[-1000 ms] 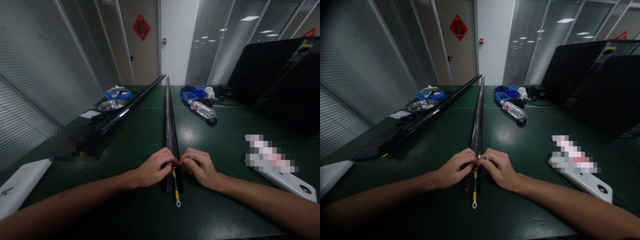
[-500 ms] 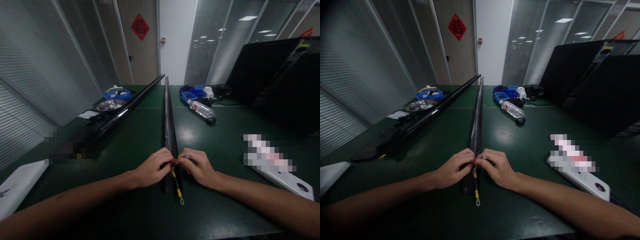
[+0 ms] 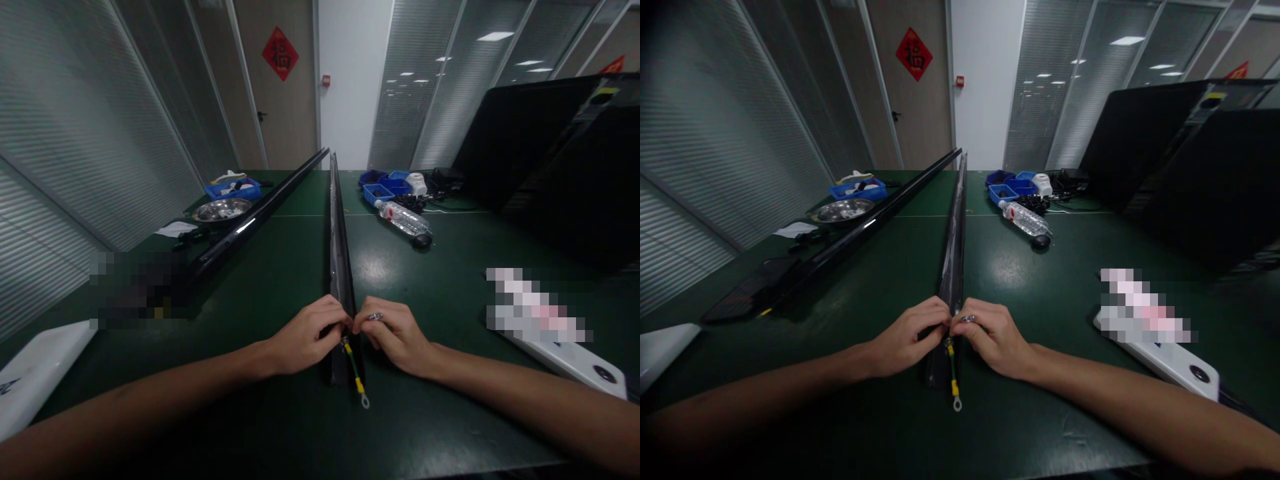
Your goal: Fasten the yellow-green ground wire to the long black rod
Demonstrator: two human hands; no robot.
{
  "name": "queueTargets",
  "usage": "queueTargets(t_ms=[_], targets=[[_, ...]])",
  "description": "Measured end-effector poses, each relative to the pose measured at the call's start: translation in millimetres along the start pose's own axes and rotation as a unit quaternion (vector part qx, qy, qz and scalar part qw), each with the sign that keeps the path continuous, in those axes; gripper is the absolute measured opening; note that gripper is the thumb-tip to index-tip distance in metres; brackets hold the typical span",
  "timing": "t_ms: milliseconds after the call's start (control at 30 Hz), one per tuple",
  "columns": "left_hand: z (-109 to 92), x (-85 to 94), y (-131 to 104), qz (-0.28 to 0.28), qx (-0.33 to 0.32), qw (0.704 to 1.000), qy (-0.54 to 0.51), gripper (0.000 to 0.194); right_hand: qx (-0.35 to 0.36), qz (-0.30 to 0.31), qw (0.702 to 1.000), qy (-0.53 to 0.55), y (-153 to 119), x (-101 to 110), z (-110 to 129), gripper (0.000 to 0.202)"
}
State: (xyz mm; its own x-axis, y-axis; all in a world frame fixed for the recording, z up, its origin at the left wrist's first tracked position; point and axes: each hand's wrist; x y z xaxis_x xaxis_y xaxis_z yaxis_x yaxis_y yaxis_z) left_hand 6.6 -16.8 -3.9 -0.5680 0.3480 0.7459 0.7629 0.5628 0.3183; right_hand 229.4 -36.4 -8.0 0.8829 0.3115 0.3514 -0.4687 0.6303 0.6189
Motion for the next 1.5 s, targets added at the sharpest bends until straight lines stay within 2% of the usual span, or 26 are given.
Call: queueTargets(t_ms=[200, 933, 1200, 1500], targets=[[-0.1, -0.4, -0.5, -0.007, 0.004, 1.000, 0.006, 0.017, -0.019, -0.035, 0.999, -0.015, 0.0, -1.2, -0.3, 0.026], [0.5, 0.1, -0.1, 0.004, 0.004, 1.000, 0.009, 0.019, -0.024, 0.002, 1.000, 0.014, -0.1, 0.0, -3.2, 0.034], [-0.1, -0.1, -0.7, -0.008, 0.000, 1.000, 0.000, 0.019, -0.023, -0.043, 0.998, -0.025, -0.8, -1.7, 0.1, 0.029], [-0.4, 0.3, 0.2, -0.004, 0.002, 1.000, 0.014, 0.019, -0.024, -0.043, 0.998, -0.033, 3.3, -2.8, 2.9, 0.030]])
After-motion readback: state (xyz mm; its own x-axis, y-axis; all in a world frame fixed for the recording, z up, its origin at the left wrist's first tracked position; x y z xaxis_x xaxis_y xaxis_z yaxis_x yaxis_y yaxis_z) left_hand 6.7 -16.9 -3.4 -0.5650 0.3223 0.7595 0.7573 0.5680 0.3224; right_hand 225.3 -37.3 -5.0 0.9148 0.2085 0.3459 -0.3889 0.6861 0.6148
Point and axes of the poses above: each hand's wrist, its own y-axis towards the middle knuckle, its own x-axis out of the back of the hand, z = x × y, and after that the axes turned 5 degrees about y, right-handed
